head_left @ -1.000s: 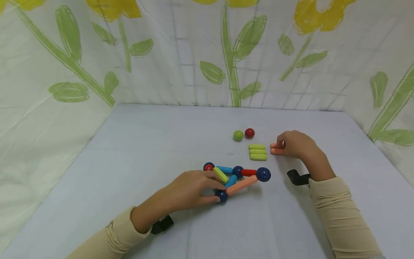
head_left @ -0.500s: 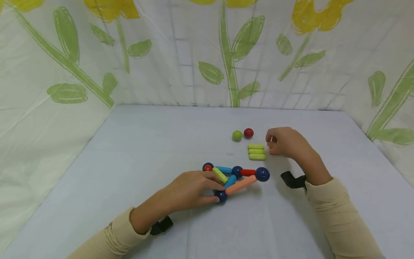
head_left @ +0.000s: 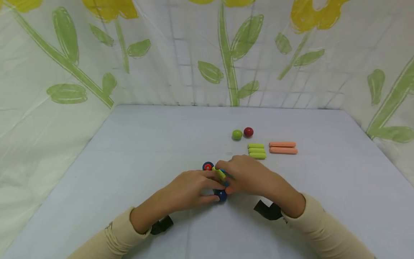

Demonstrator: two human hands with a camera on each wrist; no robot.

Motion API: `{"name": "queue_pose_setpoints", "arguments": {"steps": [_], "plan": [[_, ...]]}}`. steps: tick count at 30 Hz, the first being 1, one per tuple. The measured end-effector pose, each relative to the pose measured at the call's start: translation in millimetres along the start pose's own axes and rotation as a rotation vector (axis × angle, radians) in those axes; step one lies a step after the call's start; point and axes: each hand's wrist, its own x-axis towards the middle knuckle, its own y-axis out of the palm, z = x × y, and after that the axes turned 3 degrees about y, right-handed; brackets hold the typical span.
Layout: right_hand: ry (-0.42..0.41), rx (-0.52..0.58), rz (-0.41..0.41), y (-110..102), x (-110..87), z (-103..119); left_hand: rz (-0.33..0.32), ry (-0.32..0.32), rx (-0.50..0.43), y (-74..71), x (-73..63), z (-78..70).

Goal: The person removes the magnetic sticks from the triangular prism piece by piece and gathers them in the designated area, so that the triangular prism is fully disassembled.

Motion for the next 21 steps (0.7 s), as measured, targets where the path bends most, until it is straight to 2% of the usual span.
{"name": "queue_pose_setpoints", "arguments": {"steps": [4, 6, 9, 11, 16, 21], "plan": [[0.016, -0.025, 0.024, 10, 3.8, 5, -0.009, 0.008, -0.011, 0.2, 0.1, 0.0], [0.052, 0.022, 0.024, 14, 5.0, 5, -0.011, 0.013, -0.006, -0.1, -0.1, 0.2], [0.088, 0.122, -0.014, 16, 6.4, 4, -0.016, 0.018, 0.000, -0.3, -0.4, 0.6], [0.110, 0.151, -0.046, 16, 7.2, 4, -0.017, 0.016, 0.005, -0.4, -0.5, 0.8], [0.135, 0.099, -0.108, 10, 6.6, 3, -0.012, 0.008, 0.010, -0.5, -0.2, 0.5], [0.105, 0.101, -0.145, 7, 4.7, -2, -0.012, 0.012, 0.010, -0.7, 0.0, -0.2]]}}
